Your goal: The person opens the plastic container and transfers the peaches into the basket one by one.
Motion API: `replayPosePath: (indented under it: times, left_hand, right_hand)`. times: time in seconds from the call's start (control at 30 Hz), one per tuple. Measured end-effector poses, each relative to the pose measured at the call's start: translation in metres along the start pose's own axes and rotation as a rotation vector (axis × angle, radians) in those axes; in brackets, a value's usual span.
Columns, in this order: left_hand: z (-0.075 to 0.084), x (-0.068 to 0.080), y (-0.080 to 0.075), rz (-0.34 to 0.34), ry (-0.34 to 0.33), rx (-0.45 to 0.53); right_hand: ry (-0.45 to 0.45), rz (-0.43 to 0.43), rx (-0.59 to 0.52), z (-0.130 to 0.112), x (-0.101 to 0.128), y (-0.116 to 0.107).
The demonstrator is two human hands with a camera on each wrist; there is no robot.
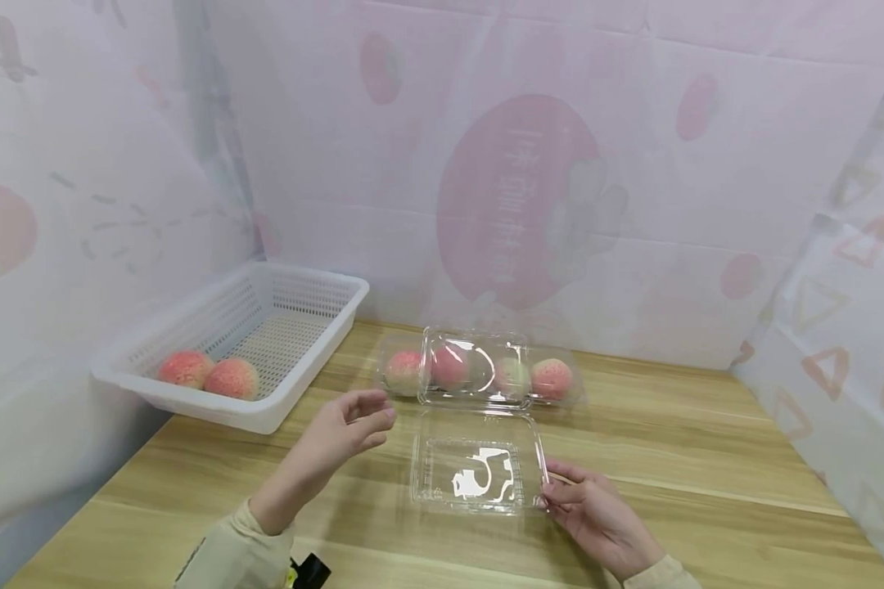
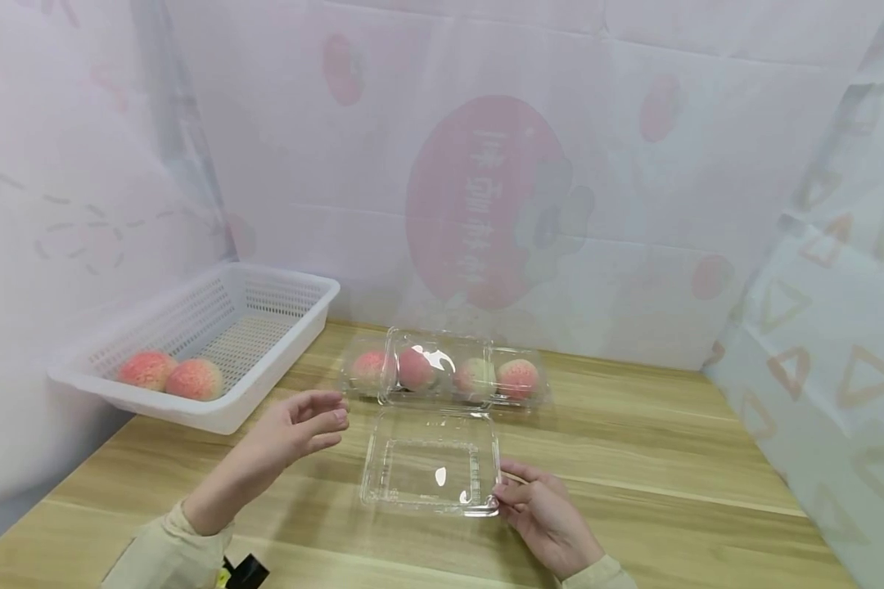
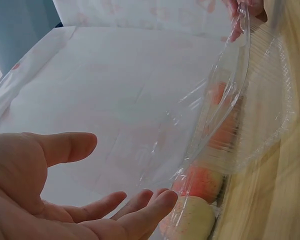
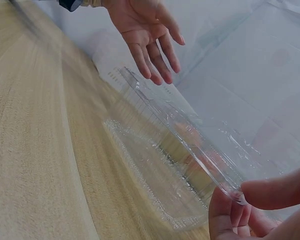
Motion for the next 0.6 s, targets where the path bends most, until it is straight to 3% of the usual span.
replayPosePath:
  times: [0.6]
  left_hand:
    - [-0.029, 0.003, 0.026, -0.133, -0.071, 0.071]
  right_hand:
    - [-0.002, -0.013, -0.015, -0.001, -0.001, 0.0]
Point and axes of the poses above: each hand's wrist, its own x-axis away from the middle knuckle, its own y-axis out of the palm, z = x × y, the point moved 7 cm from there along -x, towards the middle knuckle, and after that the axes turned 10 degrees about y, right-handed, at the moved point
